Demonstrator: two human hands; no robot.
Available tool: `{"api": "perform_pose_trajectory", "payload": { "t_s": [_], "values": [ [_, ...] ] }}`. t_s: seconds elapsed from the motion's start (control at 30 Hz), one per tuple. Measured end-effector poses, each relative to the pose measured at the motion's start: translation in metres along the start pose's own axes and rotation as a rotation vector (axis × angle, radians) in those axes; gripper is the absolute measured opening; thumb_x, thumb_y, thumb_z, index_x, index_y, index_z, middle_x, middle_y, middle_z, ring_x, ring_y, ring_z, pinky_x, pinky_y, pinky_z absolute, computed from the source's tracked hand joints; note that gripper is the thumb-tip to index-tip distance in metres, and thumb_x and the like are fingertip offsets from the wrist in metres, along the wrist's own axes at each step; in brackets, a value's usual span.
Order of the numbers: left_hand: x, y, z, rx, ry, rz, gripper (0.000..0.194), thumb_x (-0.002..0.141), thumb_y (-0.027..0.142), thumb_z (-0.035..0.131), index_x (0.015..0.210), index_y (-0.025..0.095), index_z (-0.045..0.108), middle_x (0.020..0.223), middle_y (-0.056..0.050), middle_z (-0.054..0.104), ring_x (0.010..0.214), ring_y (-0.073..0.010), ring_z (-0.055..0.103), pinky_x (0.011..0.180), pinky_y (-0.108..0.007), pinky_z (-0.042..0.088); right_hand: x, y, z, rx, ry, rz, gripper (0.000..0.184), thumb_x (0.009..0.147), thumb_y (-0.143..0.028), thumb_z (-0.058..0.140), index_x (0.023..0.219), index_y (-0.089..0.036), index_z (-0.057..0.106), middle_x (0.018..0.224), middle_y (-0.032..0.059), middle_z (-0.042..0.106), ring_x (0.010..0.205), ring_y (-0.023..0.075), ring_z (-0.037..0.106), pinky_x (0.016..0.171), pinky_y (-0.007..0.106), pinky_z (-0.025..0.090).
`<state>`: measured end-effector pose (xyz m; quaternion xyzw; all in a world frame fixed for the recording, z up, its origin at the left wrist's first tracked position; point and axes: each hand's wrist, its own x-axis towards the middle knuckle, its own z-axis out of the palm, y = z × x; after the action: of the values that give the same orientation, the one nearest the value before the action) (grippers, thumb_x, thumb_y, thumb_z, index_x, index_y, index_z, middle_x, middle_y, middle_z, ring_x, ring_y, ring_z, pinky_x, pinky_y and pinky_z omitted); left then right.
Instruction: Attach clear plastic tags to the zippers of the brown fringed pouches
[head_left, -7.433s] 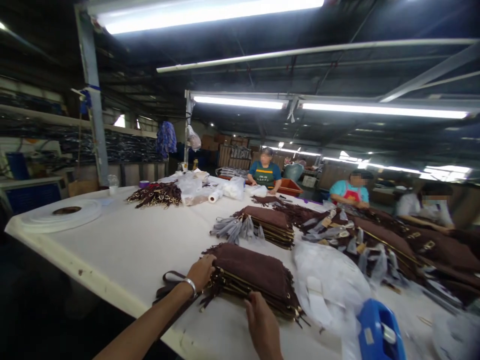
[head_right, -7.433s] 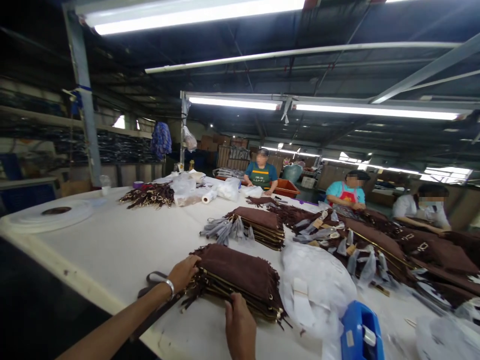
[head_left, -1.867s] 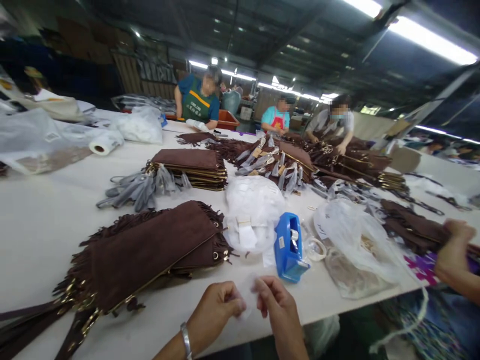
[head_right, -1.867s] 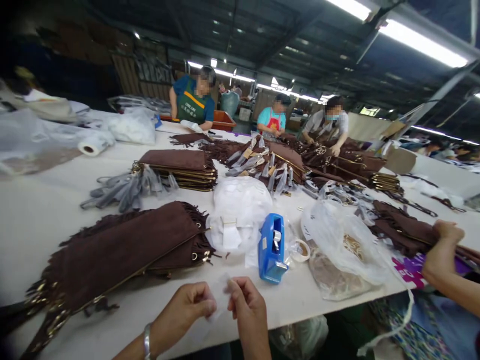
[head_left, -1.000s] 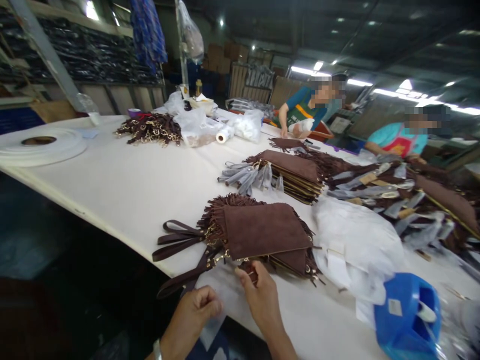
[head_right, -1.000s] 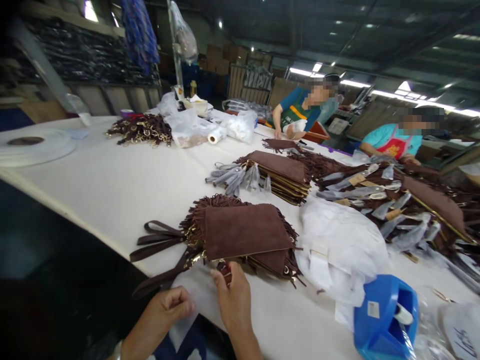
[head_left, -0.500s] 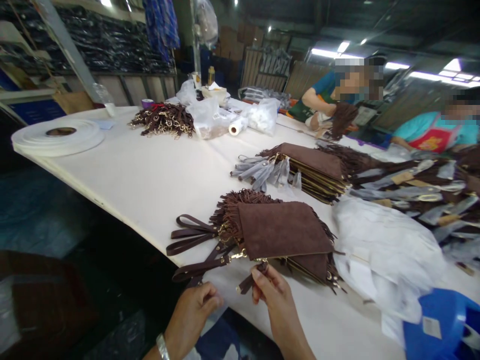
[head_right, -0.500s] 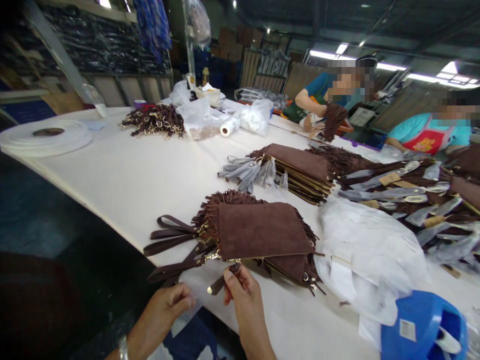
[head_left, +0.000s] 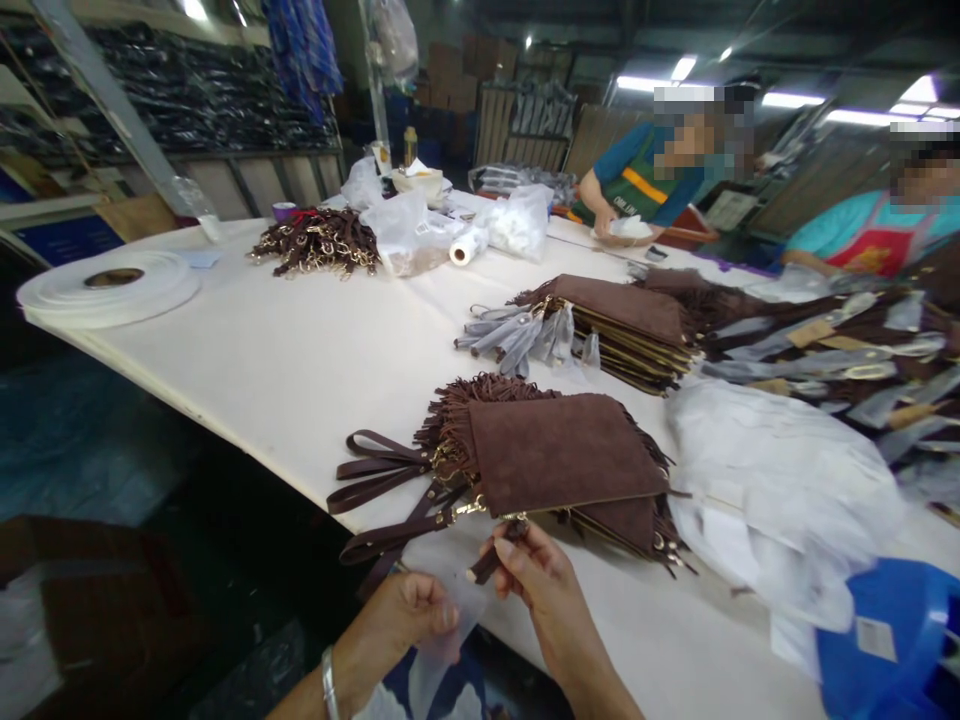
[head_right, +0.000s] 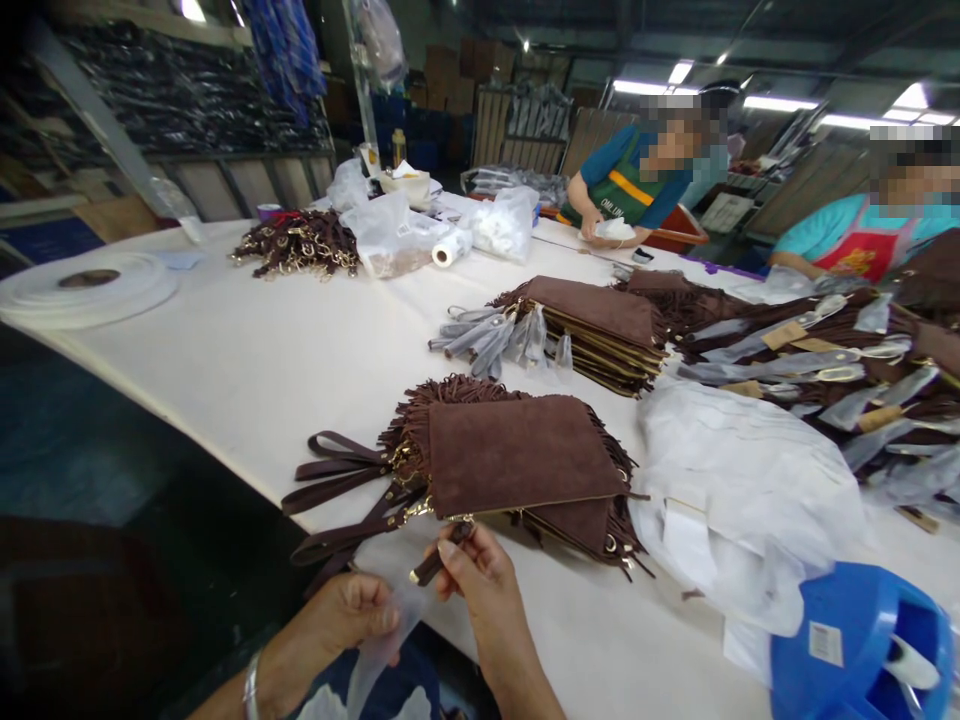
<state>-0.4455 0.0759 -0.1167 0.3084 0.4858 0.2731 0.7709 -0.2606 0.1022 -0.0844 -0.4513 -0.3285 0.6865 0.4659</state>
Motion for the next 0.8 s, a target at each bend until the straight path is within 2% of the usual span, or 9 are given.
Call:
{"api": "perform_pose_trajectory", "payload": {
  "t_s": [0.2, 0.37, 0.6, 0.8],
  "values": [
    [-0.001, 0.004, 0.001, 0.002, -0.005, -0.041, 0.044, 0.057, 0.052, 0.079, 0.066, 0.012, 0.061, 0.06, -0.007, 0.069, 0.055, -0.0178, 0.063, 0.054, -0.025, 0.041, 0.002, 0.001, -0.001, -0.052, -0.004, -0.023, 0.025, 0.081, -0.04, 0.063, 0.091, -0.017, 0.059, 0.082, 0.0037, 0.064, 0.054, 0.0086, 0.049, 0.052, 0.022, 0.038],
    [0.008, 0.0, 0.002, 0.019, -0.046, -0.033, 0.047, 0.057, 0.054, 0.078, 0.067, 0.012, 0.059, 0.06, -0.008, 0.069, 0.052, -0.0178, 0.062, 0.049, -0.024, 0.039, 0.001, 0.0, -0.003, -0.054, -0.003, -0.009, 0.026, 0.079, -0.041, 0.065, 0.09, -0.017, 0.059, 0.08, 0.0028, 0.065, 0.052, 0.0084, 0.049, 0.05, 0.021, 0.038],
    [0.018, -0.005, 0.007, 0.025, -0.048, -0.033, 0.05, 0.055, 0.057, 0.077, 0.068, 0.013, 0.059, 0.06, -0.01, 0.07, 0.052, -0.0186, 0.062, 0.05, -0.025, 0.039, 0.001, -0.004, -0.009, -0.08, -0.016, 0.006, 0.026, 0.079, -0.039, 0.065, 0.091, -0.017, 0.059, 0.079, 0.0037, 0.066, 0.05, 0.0073, 0.046, 0.043, 0.018, 0.027],
    [0.014, -0.009, 0.008, 0.018, 0.002, -0.025, 0.046, 0.058, 0.054, 0.077, 0.065, 0.013, 0.057, 0.056, -0.009, 0.07, 0.049, -0.0174, 0.061, 0.048, -0.025, 0.037, 0.002, -0.006, -0.008, -0.091, 0.062, -0.045, 0.025, 0.077, -0.038, 0.067, 0.085, -0.016, 0.059, 0.075, 0.0024, 0.064, 0.048, 0.0059, 0.043, 0.045, 0.019, 0.032]
  ]
}}
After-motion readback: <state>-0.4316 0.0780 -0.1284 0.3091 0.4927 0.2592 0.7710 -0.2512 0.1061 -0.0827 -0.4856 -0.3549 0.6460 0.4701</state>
